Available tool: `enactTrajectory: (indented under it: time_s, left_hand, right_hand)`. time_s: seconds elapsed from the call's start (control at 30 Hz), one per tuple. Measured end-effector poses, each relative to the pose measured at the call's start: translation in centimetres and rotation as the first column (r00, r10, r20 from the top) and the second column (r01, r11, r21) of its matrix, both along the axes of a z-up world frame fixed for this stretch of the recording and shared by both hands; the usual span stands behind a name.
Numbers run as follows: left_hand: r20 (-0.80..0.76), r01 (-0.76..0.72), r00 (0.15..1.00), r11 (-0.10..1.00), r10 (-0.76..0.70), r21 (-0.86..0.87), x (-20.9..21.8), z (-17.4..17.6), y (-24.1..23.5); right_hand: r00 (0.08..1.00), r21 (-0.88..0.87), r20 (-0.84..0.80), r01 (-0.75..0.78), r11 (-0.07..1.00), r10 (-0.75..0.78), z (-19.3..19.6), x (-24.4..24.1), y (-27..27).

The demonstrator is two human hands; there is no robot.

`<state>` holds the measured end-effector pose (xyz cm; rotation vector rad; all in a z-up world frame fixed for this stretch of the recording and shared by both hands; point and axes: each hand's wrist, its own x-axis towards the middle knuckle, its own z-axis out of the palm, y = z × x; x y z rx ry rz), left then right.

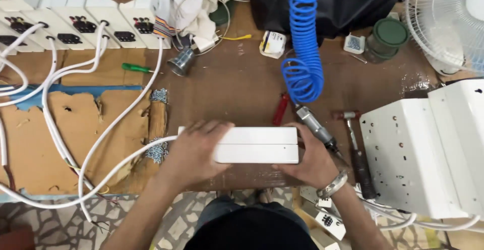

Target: Assembling white electrical distribution boxes by securing cables and using a pneumatic screwdriver.

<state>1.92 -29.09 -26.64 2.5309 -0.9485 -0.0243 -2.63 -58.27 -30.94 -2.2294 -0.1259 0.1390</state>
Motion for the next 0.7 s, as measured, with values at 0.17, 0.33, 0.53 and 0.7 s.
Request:
enactTrajectory:
  time_s: [0.17,0.33,0.53,0.7]
  left_hand:
    - [0.109,-0.161,0.981,0.987,0.163,-0.025,-1.1,-0.7,1.9]
    - [-0.601,-0.682,0.731,0.385,0.323,-0.622,-1.0,-7.0,3.5]
    - [-0.661,-0.707,0.690,0.077,0.294,-0.703,-0.4,-9.2,2.5]
    - [-0.644,-0.695,0.678,0.022,0.354,-0.719,-0.6,-10.1,2.4]
  right_hand:
    - [0.996,0.445,0.036,-0.089,0.891,0.081,-3.7,0.0,-2.3]
    - [0.955,0.782,0.034,0.158,0.603,-0.294,-6.5,-0.1,1.9]
    - [0.918,0.804,-0.067,0.282,0.524,-0.391,-8.7,0.9,3.1]
    - [0.897,0.692,-0.020,0.331,0.642,-0.441,-8.9,1.3,0.3]
